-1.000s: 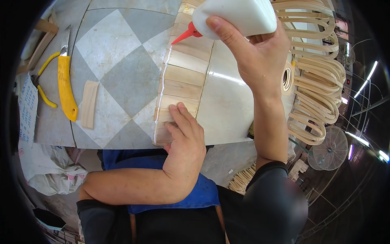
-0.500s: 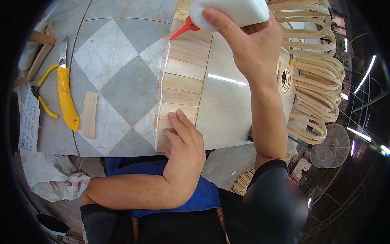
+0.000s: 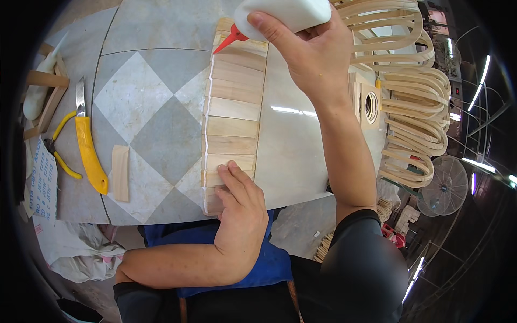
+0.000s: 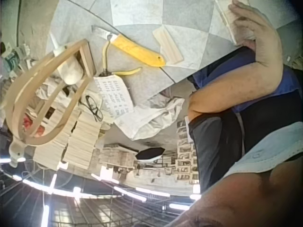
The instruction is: The recorder is assembling wooden frame components by applying wood glue and using a pneumatic nail gun to join them.
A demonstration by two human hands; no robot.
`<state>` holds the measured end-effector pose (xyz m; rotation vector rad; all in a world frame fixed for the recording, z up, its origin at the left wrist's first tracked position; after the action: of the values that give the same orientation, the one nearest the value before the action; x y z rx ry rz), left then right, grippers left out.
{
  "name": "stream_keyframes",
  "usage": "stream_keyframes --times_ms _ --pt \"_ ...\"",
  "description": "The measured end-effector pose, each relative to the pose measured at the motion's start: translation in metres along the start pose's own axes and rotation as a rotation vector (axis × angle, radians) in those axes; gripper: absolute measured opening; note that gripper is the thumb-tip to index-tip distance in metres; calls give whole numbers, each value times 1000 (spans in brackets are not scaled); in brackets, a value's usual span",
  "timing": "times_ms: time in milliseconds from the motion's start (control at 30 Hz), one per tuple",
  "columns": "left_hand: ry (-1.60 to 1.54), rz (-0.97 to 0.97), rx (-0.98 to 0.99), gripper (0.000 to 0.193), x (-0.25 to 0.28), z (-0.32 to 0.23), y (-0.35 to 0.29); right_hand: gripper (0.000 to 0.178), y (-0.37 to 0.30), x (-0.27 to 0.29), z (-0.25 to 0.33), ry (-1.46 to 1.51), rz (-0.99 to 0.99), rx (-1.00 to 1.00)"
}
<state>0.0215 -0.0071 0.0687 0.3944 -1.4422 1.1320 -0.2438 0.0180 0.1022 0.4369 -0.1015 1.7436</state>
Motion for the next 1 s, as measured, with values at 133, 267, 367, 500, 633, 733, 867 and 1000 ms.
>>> stream_keyframes --times_ms 133,267,367,500,633,733,867,1000 --pt "-46 -31 -39 55 4 3 -1 48 5 4 -1 -44 -45 6" --pt "-41 -28 -37 61 2 2 -1 49 10 5 -5 -72 -59 -29" --pt "-17 -17 -22 73 2 1 0 50 12 5 -7 -85 -60 -64" --pt "-13 -26 -28 72 3 1 0 53 14 5 -4 -102 -75 -65" --pt "-51 -38 -44 45 3 2 0 55 16 5 -4 -118 -116 -101" --pt "-52 -42 -46 45 3 2 0 56 19 5 -5 -115 -130 -96" --pt "-21 -34 -35 72 3 1 2 57 23 5 -5 -86 -128 -48" --pt "-15 -40 -20 72 2 1 2 57 24 3 -4 -92 -145 -85"
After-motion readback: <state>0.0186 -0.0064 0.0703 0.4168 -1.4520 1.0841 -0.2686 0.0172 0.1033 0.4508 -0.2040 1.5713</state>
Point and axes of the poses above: each hand's wrist, its own y-axis towards the middle knuckle, its own x-axis out of the back of the hand, z = x × y, the point moved 6 cm from there along y, towards the middle knuckle, and after that the axes turned 4 degrees about -x, right-handed, at the moved point
